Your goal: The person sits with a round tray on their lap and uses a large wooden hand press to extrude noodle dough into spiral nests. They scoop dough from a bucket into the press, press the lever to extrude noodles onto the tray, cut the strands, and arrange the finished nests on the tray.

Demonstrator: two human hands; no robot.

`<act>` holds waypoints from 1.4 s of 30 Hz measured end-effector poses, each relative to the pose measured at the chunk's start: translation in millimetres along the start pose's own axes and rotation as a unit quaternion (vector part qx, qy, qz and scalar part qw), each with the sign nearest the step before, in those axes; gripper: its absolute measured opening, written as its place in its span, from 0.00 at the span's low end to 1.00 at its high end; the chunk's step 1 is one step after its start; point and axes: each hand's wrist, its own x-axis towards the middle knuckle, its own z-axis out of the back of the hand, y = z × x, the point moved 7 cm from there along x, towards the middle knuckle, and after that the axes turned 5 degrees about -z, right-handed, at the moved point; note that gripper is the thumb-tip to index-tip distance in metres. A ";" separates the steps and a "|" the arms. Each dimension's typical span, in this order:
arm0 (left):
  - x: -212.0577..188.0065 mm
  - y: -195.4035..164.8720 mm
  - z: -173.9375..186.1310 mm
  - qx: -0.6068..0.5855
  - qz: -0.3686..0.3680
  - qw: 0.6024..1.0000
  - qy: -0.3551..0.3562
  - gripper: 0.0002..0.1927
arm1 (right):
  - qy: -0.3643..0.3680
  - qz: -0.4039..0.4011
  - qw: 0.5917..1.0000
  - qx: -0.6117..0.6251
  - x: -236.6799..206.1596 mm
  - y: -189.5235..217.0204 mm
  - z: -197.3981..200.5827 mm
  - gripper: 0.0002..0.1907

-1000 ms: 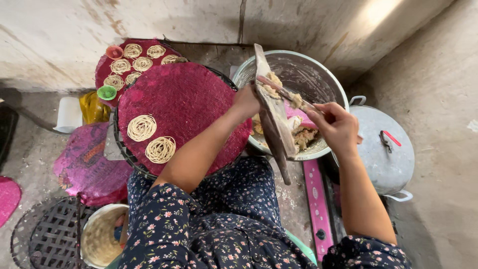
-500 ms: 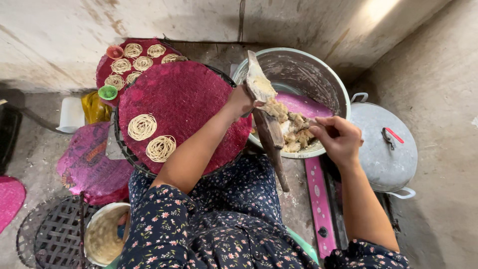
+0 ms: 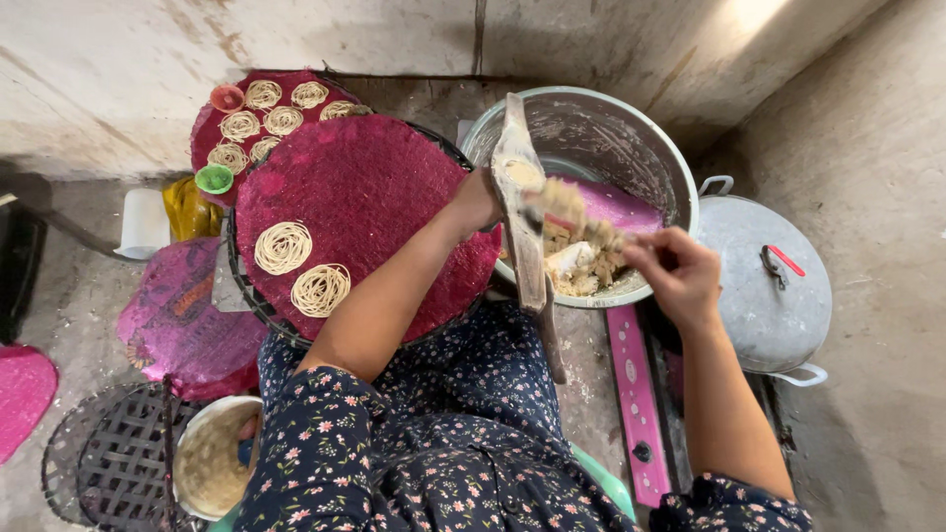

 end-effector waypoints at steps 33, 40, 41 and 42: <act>-32.0 -41.1 87.6 -0.623 -0.235 0.743 0.069 0.13 | 0.072 -0.050 0.986 0.142 -28.6 -110.3 -1.0 0.11; -21.9 -44.6 96.1 -0.577 -0.241 0.780 0.015 0.14 | 0.055 -0.038 0.991 0.113 -27.5 -97.0 11.3 0.10; -21.7 -43.9 98.9 -0.556 -0.252 0.792 -0.001 0.14 | 0.053 -0.050 0.990 0.118 -26.9 -98.7 11.2 0.11; -21.4 -42.7 101.2 -0.534 -0.263 0.804 -0.018 0.15 | 0.050 -0.063 0.989 0.124 -26.3 -100.8 10.8 0.11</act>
